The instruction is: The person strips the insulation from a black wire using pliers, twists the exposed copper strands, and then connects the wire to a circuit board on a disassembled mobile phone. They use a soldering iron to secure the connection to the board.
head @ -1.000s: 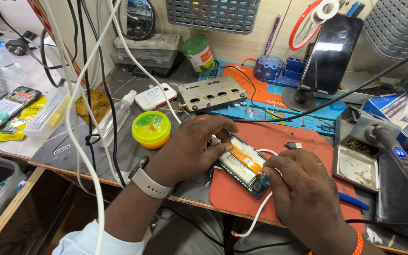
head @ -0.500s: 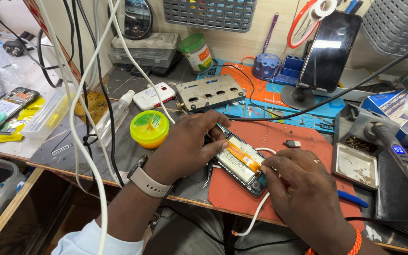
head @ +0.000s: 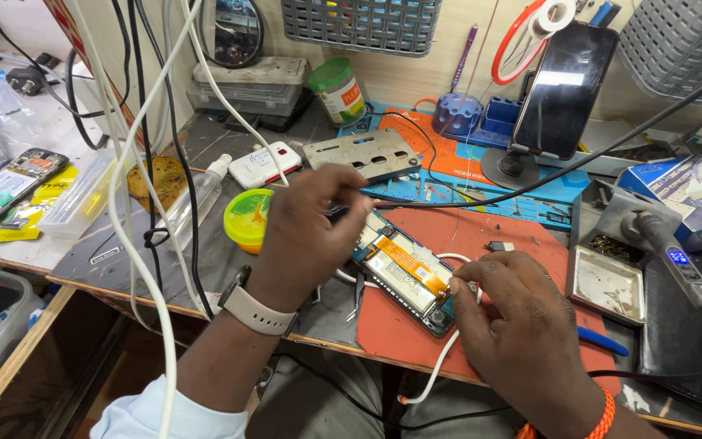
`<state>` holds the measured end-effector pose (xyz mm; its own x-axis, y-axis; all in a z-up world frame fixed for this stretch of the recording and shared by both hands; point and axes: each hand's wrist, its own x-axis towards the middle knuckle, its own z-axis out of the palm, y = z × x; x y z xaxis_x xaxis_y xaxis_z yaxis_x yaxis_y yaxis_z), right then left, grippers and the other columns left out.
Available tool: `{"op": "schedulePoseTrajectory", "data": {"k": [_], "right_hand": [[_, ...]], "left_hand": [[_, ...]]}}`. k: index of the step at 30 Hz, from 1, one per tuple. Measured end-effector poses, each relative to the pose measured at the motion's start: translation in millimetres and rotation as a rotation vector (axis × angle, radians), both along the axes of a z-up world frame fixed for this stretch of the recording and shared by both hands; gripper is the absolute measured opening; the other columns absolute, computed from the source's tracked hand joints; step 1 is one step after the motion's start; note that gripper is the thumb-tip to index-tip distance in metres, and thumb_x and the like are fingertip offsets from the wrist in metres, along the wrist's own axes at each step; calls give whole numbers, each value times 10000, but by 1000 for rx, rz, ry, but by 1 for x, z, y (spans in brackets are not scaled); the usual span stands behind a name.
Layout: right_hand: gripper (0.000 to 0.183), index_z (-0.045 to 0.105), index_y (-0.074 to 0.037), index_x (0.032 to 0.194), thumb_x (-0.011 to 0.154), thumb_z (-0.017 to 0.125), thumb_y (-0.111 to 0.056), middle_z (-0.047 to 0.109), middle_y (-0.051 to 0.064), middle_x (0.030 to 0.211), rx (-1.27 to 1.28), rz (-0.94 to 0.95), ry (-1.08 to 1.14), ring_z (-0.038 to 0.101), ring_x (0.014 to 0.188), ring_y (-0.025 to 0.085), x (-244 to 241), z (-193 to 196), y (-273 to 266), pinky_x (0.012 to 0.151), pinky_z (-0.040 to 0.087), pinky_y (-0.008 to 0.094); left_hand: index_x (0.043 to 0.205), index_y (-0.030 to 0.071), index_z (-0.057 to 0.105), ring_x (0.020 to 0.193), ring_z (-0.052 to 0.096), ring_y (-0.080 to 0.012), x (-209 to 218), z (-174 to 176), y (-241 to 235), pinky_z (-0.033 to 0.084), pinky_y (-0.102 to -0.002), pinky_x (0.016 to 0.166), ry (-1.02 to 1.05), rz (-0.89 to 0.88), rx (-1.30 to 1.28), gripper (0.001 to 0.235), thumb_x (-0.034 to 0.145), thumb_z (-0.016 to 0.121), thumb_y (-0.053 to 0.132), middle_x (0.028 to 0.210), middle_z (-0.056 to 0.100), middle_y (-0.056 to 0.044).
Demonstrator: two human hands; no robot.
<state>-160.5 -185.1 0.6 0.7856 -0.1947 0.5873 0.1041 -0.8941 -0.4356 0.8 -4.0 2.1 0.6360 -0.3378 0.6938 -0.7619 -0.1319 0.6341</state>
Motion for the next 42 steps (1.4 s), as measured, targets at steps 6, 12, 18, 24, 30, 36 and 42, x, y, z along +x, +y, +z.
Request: {"op": "schedulePoseTrajectory", "data": {"k": [6, 12, 18, 24, 30, 36, 42], "right_hand": [[82, 705, -41, 885, 845, 733, -106, 669, 74, 865, -23, 51, -19, 634, 596, 164, -1, 0, 1, 519, 516, 309], [82, 701, -43, 885, 843, 731, -106, 674, 76, 868, -89, 94, -67, 621, 586, 193, -3, 0, 0, 626, 516, 367], [117, 712, -39, 939, 862, 725, -126, 671, 118, 923, -61, 59, -50, 653, 711, 247, -5, 1, -1, 629, 542, 363], [265, 669, -23, 1059, 862, 725, -192, 680, 140, 994, -27, 25, 15, 682, 834, 290, -9, 9, -4, 681, 572, 387], [1030, 482, 89, 1345, 735, 653, -723, 617, 236, 1214, -496, -134, 368, 675, 947, 376, -23, 30, 3, 757, 568, 457], [1383, 167, 50, 1629, 689, 635, -850, 605, 245, 1180, -451, -322, 904, 668, 1092, 409, -24, 25, 14, 891, 565, 470], [1221, 264, 72, 1434, 722, 747, -793, 501, 385, 1368, -739, 10, 546, 632, 1077, 469, -33, 12, -11, 851, 559, 487]], "left_hand": [[1023, 22, 669, 790, 733, -224, 0, -1, -2, 570, -351, 727, -55, 271, -113, 135, 946, 735, 112, 874, 729, -97], [1157, 1, 661, 1003, 667, -319, -2, 2, -7, 521, -435, 893, -269, 386, -96, 176, 986, 643, 40, 1080, 727, -154], [1002, 27, 654, 910, 641, -336, -36, 10, 10, 497, -454, 835, -259, 353, 40, 126, 928, 717, 108, 913, 673, -132], [874, 41, 688, 721, 639, -291, -86, -6, 41, 482, -410, 664, 3, 363, 128, 141, 840, 768, 152, 753, 649, -106], [824, 56, 701, 687, 638, -270, -110, -30, 74, 494, -382, 626, -4, 370, 91, 90, 833, 768, 115, 738, 650, -97], [861, 54, 714, 733, 683, -251, -126, -49, 91, 529, -360, 659, 19, 243, 84, 102, 804, 773, 114, 765, 697, -77], [838, 66, 739, 698, 709, -211, -131, -62, 92, 548, -343, 634, 178, 177, 144, 118, 767, 801, 137, 725, 710, -55]]}}
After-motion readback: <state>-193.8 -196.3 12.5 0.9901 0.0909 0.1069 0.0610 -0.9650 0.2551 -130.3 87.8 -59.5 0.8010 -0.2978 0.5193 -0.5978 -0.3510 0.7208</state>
